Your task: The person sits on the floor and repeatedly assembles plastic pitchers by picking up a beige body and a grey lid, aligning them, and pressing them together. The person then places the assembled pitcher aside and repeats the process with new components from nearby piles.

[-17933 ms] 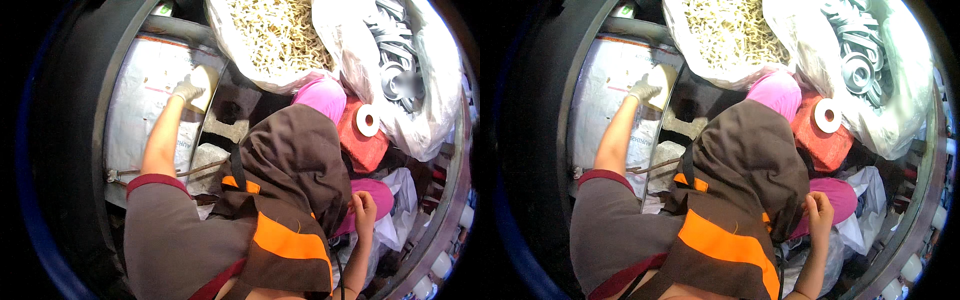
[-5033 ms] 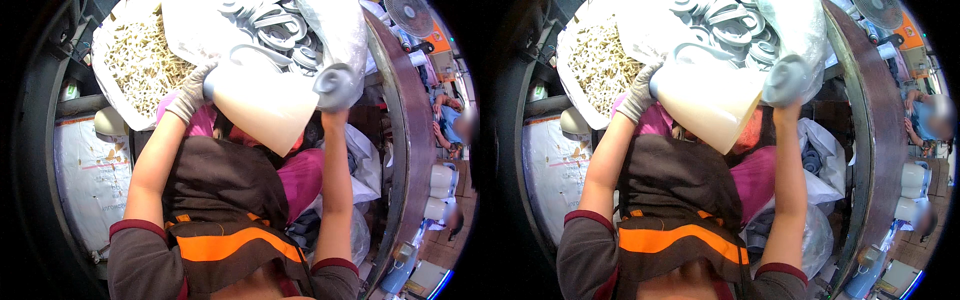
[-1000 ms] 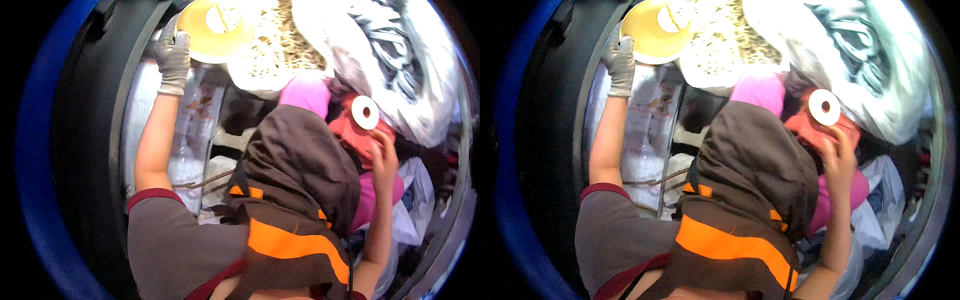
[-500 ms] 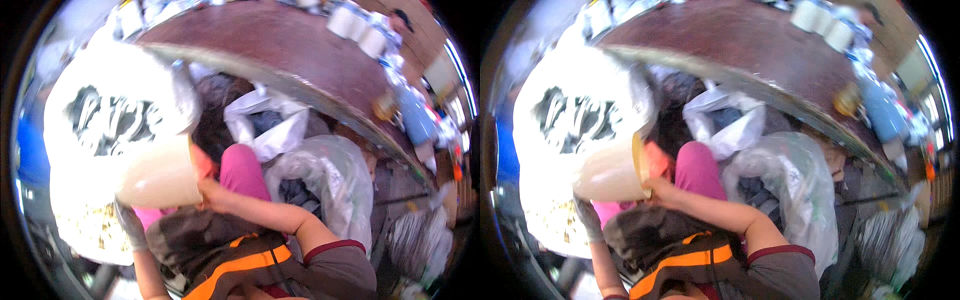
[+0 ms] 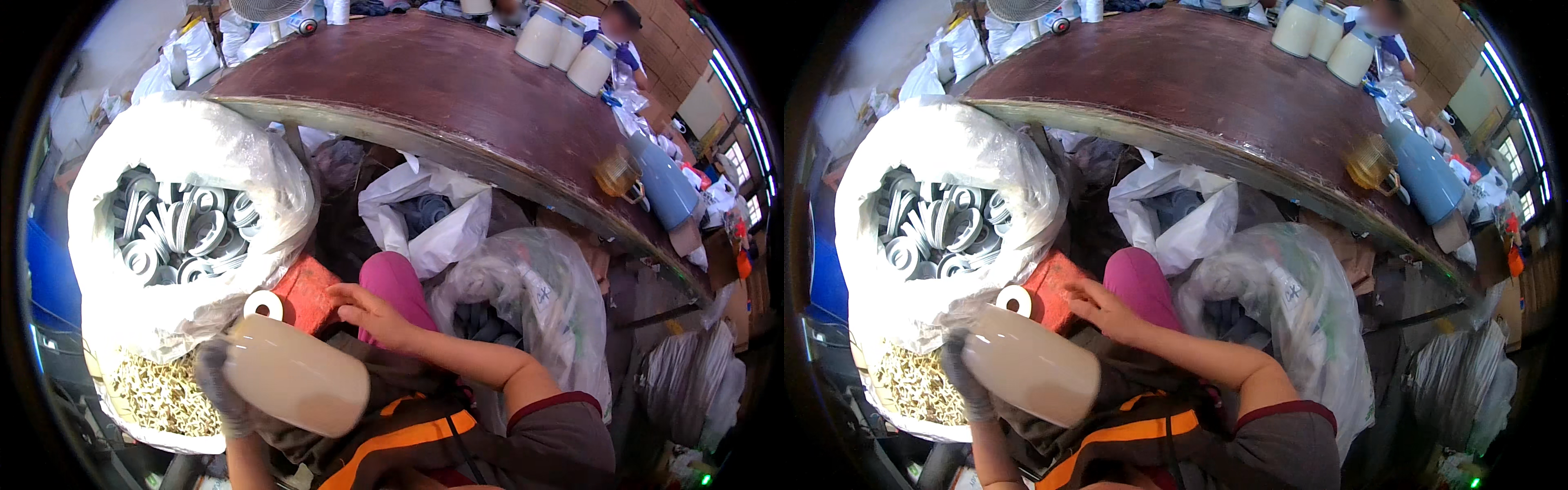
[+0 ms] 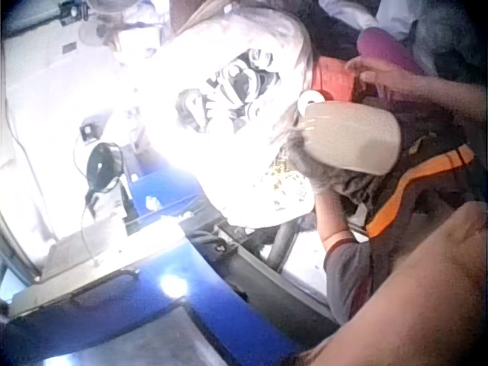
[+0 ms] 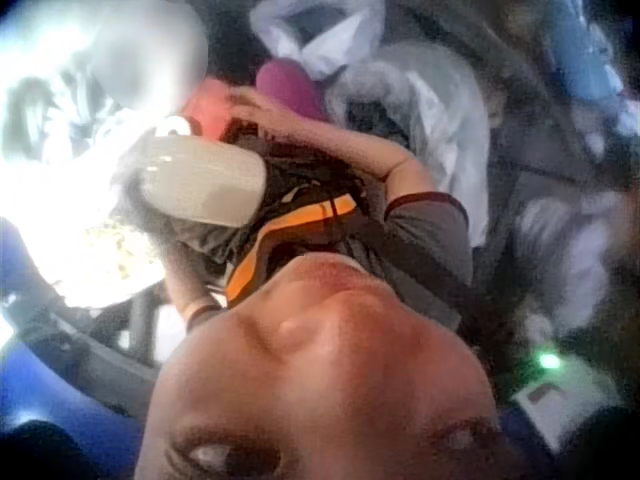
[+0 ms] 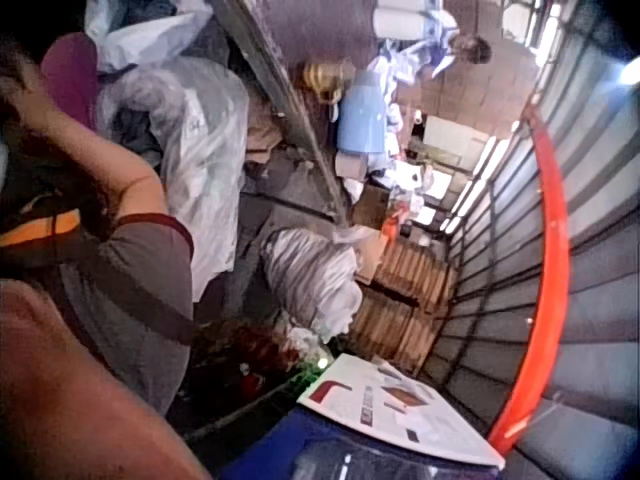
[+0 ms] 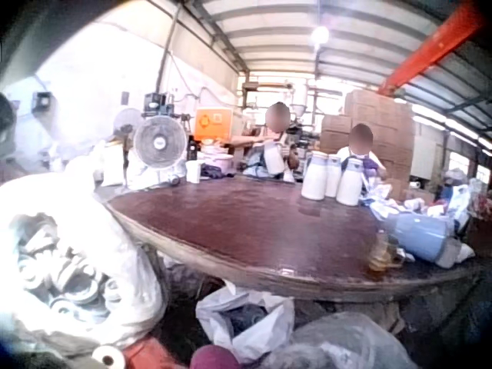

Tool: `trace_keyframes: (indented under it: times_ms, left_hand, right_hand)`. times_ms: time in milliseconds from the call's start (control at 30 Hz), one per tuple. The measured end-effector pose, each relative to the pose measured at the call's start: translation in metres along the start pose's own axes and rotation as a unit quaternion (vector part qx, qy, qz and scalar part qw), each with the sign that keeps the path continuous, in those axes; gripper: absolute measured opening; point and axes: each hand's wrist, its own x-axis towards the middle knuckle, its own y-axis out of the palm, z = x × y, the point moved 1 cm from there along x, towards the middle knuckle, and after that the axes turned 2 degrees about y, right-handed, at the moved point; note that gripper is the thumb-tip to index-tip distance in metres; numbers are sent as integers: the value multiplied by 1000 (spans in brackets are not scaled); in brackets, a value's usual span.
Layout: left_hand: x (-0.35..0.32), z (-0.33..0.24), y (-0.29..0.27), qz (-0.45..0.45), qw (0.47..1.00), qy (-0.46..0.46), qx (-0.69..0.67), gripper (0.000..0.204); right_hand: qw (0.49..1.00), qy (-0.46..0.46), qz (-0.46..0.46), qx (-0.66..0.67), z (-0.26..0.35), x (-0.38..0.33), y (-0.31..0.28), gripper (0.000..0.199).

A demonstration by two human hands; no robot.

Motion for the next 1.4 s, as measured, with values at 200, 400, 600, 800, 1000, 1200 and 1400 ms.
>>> trace_keyframes:
  times_ms: [200, 400, 600, 800, 1000, 1200, 1400]
  left_hand:
    - [-44, 39, 11, 155, 974, -53, 155, 21]
    - [-34, 22, 4, 256, 931, 46, 255, 21]
    - [-29, 31, -7, 411, 900, 34, 142, 22]
    - [-51, 13, -103, 34, 798, 231, 556, 25]
    - [19, -37, -215, -144, 356, 38, 922, 43]
    - [-25, 11, -45, 149, 963, -159, 155, 34]
    - [-46, 61, 11, 68, 868, -414, -266, 59]
  right_hand:
    - [989, -31, 135, -55, -13, -17, 29, 29]
    - [944, -163, 175, -226, -8, -6, 41, 24]
    - [904, -215, 185, -321, 10, -17, 54, 26]
    - [911, -235, 145, -307, 19, -55, 39, 16]
    - [901, -187, 112, -375, 24, -40, 54, 15]
    - [910, -169, 72, -371, 13, -36, 61, 27]
    - [938, 219, -58, -261, 36, -58, -129, 34]
